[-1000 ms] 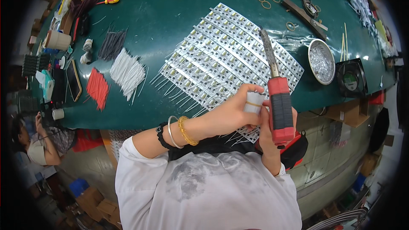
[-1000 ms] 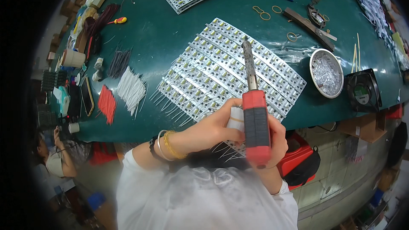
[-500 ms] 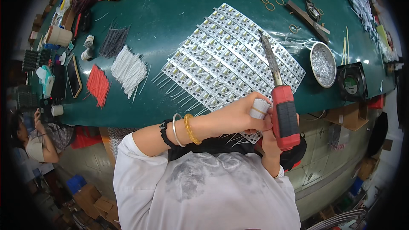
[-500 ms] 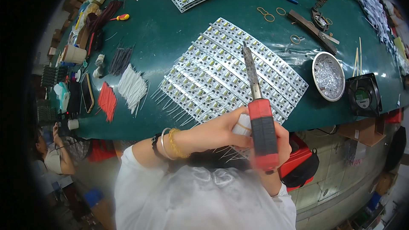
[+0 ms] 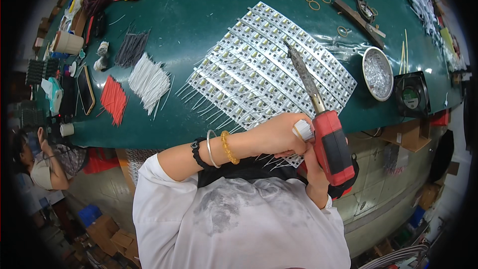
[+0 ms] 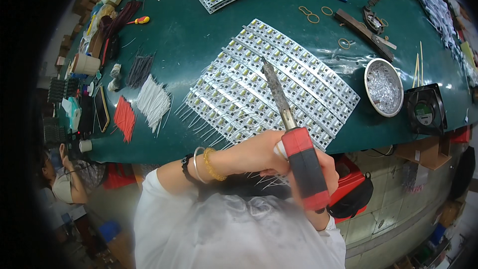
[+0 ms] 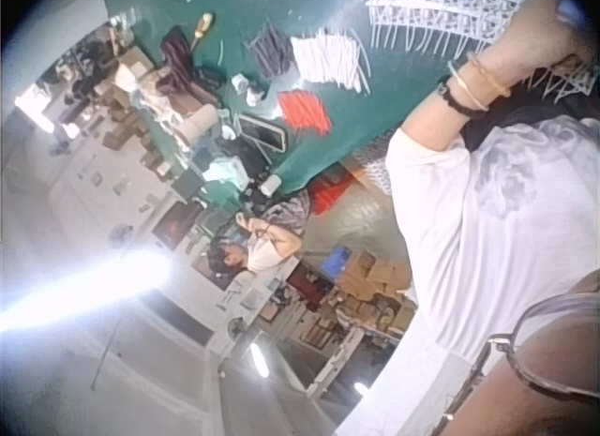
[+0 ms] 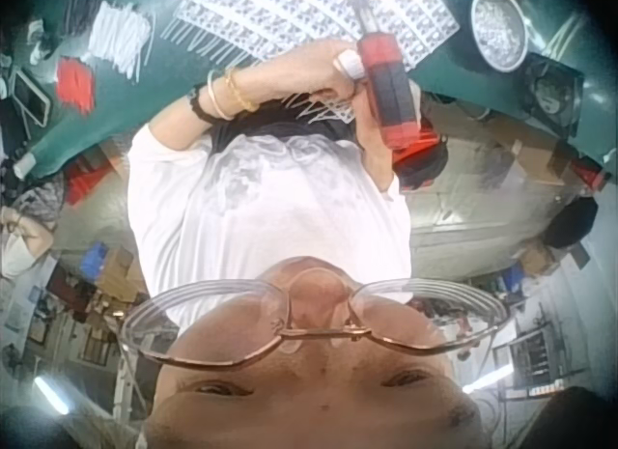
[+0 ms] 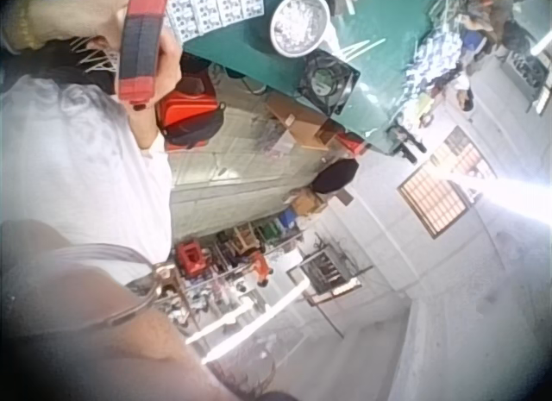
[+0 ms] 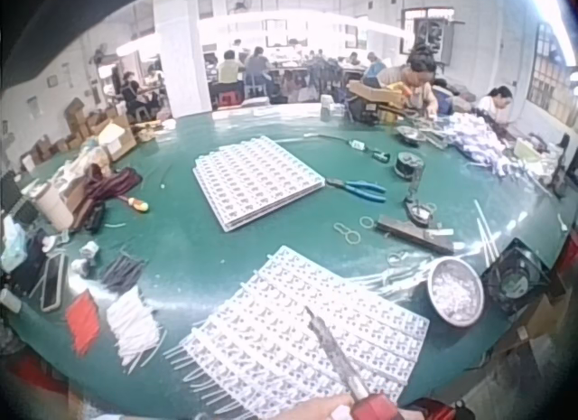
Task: The person solders wires onto circuit board strips using a soldering gun, removes a rubber band from a bundle of wires by hand, and solders additional wires onto the circuit boards.
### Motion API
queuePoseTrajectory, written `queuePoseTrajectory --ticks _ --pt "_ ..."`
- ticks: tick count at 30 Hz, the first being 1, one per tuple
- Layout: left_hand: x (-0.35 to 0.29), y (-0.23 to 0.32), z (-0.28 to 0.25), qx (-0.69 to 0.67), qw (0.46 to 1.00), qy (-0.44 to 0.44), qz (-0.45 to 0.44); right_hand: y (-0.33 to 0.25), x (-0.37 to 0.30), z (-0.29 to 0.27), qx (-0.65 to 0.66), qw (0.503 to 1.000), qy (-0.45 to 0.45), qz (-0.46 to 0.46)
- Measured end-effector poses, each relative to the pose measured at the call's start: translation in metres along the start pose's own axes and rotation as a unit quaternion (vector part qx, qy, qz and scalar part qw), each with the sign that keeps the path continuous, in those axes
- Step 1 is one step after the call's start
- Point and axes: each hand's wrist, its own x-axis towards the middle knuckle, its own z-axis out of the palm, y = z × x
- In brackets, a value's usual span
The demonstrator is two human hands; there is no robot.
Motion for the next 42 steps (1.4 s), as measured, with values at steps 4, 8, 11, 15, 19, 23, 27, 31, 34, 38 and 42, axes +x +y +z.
queuePoseTrajectory --ticks 4,8,11,15,19,23,27,31,34,38,42 --pt "0.000 -0.002 0.002 0.051 0.999 -0.001 0.006 -0.018 0.010 -0.006 -0.017 0.995 -0.032 -0.096" --pt "-0.008 -0.019 0.012 0.115 0.988 0.044 0.088 -0.003 0.002 -0.001 0.039 0.994 0.099 -0.029" --pt "-0.015 -0.026 0.012 0.193 0.976 0.030 0.096 -0.001 0.007 -0.017 -0.159 0.977 0.139 -0.001" --pt "-0.029 -0.018 0.008 0.200 0.978 0.007 0.058 -0.007 0.026 -0.036 -0.005 0.983 0.177 -0.056" --pt "-0.064 0.005 -0.022 0.090 0.986 0.123 0.074 -0.001 0.051 -0.058 -0.037 0.967 0.231 -0.102" --pt "-0.086 0.028 -0.084 0.123 0.924 0.345 0.111 -0.012 0.099 -0.074 -0.056 0.959 0.208 -0.183" --pt "-0.091 0.045 -0.173 0.426 0.737 0.515 0.101 -0.033 0.179 -0.054 -0.236 0.907 0.200 -0.286" --pt "-0.086 0.047 -0.237 0.619 0.532 0.570 0.095 -0.029 0.219 -0.013 -0.217 0.966 0.104 -0.093" --pt "-0.081 0.057 -0.265 0.650 0.516 0.558 0.018 -0.020 0.206 -0.016 -0.173 0.977 0.098 -0.071" --pt "-0.073 0.053 -0.300 0.665 0.463 0.582 0.070 -0.055 0.163 -0.030 0.028 0.998 0.054 0.032" --pt "-0.058 0.050 -0.305 0.552 0.545 0.623 0.100 -0.048 0.138 -0.047 0.050 0.998 0.036 -0.024"
